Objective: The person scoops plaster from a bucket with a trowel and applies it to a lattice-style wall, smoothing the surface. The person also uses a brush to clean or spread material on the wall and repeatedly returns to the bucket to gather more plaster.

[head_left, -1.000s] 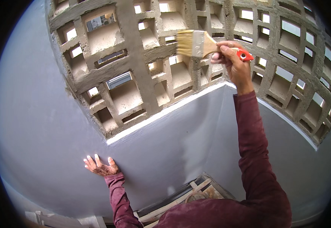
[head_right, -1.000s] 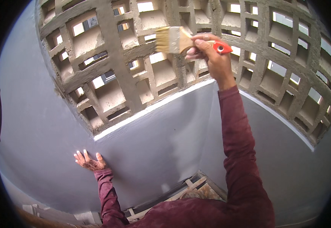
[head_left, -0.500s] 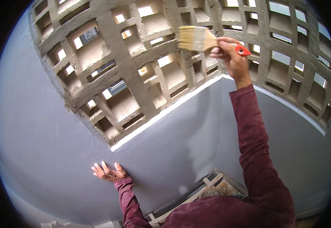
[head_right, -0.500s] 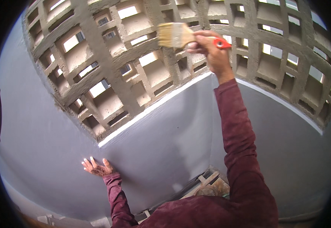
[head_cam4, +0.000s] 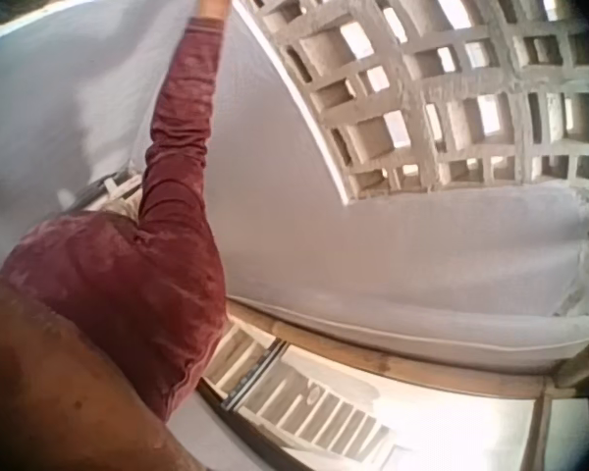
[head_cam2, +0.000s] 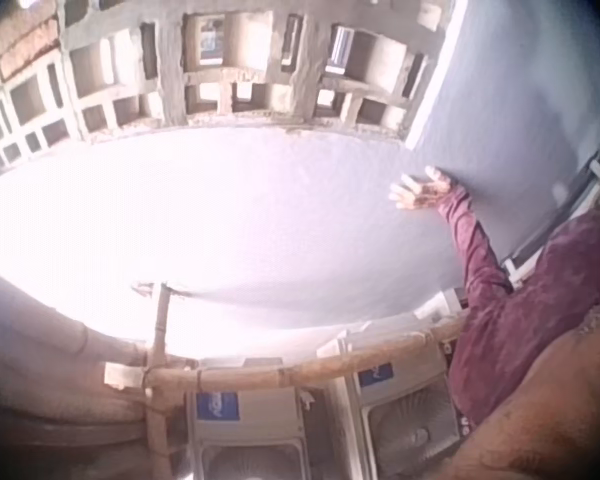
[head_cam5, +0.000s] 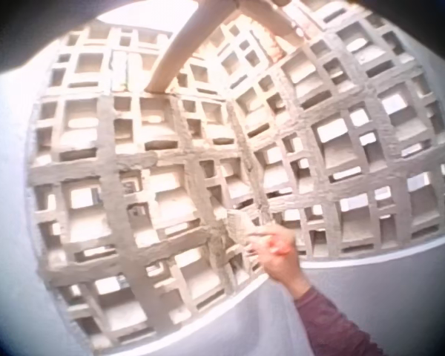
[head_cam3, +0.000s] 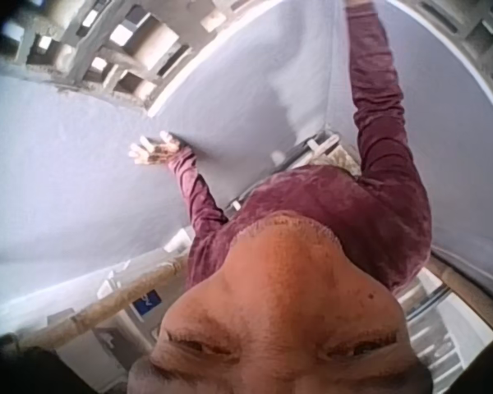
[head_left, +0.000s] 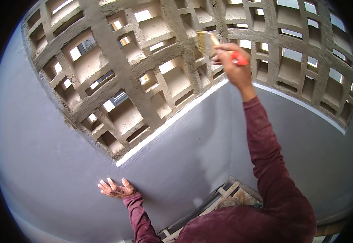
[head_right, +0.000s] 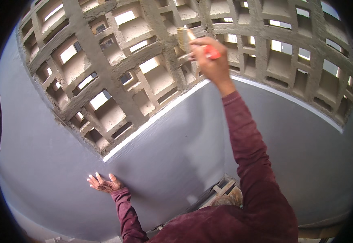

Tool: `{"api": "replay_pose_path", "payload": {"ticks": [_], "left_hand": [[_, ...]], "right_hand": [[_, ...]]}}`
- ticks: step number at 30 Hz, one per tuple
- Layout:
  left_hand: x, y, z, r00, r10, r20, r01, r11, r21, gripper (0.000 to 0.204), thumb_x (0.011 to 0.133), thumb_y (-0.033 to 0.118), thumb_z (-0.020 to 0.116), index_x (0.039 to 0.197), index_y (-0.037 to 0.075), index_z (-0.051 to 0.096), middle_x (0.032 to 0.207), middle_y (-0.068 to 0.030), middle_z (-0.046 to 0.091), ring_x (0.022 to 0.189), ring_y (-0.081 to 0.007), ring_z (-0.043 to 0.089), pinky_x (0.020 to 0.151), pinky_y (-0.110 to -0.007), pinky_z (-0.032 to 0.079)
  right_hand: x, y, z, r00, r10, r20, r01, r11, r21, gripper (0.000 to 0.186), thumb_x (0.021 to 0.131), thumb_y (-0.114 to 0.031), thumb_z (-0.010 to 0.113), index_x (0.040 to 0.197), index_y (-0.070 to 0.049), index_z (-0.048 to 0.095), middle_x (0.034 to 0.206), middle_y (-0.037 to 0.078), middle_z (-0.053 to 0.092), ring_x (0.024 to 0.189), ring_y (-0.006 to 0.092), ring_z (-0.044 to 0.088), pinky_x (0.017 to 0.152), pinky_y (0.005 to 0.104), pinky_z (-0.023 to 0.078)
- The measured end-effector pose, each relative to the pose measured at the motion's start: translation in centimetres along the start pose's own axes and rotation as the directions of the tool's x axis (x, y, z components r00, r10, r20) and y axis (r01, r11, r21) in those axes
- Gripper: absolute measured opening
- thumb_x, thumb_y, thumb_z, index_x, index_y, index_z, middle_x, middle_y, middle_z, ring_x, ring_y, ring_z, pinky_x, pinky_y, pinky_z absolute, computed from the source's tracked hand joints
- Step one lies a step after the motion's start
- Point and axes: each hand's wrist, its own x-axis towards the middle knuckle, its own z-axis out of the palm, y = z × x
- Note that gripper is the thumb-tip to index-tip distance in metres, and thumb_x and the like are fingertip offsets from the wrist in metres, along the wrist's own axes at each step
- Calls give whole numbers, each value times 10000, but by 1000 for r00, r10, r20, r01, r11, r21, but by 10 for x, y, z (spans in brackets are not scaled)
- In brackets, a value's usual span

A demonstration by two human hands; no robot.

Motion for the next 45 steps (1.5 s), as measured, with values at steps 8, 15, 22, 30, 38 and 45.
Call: {"api": "replay_pose_path", "payload": {"ticks": [8, 15, 22, 30, 38, 45], "left_hand": [[2, -2, 2, 999, 41, -1, -41, 999, 10, 613, 924, 558, 383, 1346, 115, 396, 1420, -170, 354, 1358, -367, 269, 1105, -548, 129], [-6, -8, -1, 997, 35, 64, -34, 999, -15, 591, 894, 485, 464, 1345, 109, 403, 1427, -201, 327, 1362, -410, 229, 1097, -584, 117], [-6, -8, 0, 994, 47, 99, -47, 999, -11, 651, 907, 573, 396, 1354, 99, 396, 1437, -215, 317, 1372, -402, 210, 1094, -590, 85], [-7, -18, -6, 990, 44, 131, -43, 999, -12, 635, 878, 532, 463, 1348, 107, 415, 1454, -212, 293, 1373, -413, 202, 1093, -604, 77], [-10, -8, -3, 987, 55, 149, -50, 998, -38, 675, 893, 573, 422, 1368, 96, 374, 1454, -205, 292, 1388, -392, 178, 1105, -577, 52], [68, -5, -17, 997, -10, -72, -11, 958, -285, 528, 916, 399, 418, 1273, 10, 431, 1347, -182, 409, 1284, -362, 312, 1075, -499, 176]], "right_hand": [[-69, -41, 135, 846, -480, 230, 533, 762, -369, 253, 716, 10, 611, 967, -28, 624, 811, 130, 544, 731, 298, 556, 653, 382, 479], [-51, -42, 88, 945, -305, 120, 321, 791, -521, 162, 746, 20, 563, 900, -14, 601, 786, 143, 508, 695, 304, 553, 616, 383, 459], [-91, -60, 164, 827, -496, 266, 562, 743, -363, 260, 706, 25, 617, 961, -22, 631, 844, 122, 557, 727, 280, 570, 623, 376, 481], [-78, -75, 136, 980, 40, 196, -114, 917, 383, 119, 874, -10, 549, 937, 47, 632, 759, 115, 613, 638, 190, 643, 605, 285, 555], [-14, -11, 30, 988, 155, -11, -146, 953, 265, 181, 904, -68, 548, 1030, 55, 592, 795, 110, 636, 699, 156, 650, 648, 300, 595], [-44, -41, 88, 966, 97, 241, -222, 793, 567, 185, 907, -53, 536, 1032, 72, 591, 806, 131, 640, 735, 194, 663, 655, 327, 599]]}}
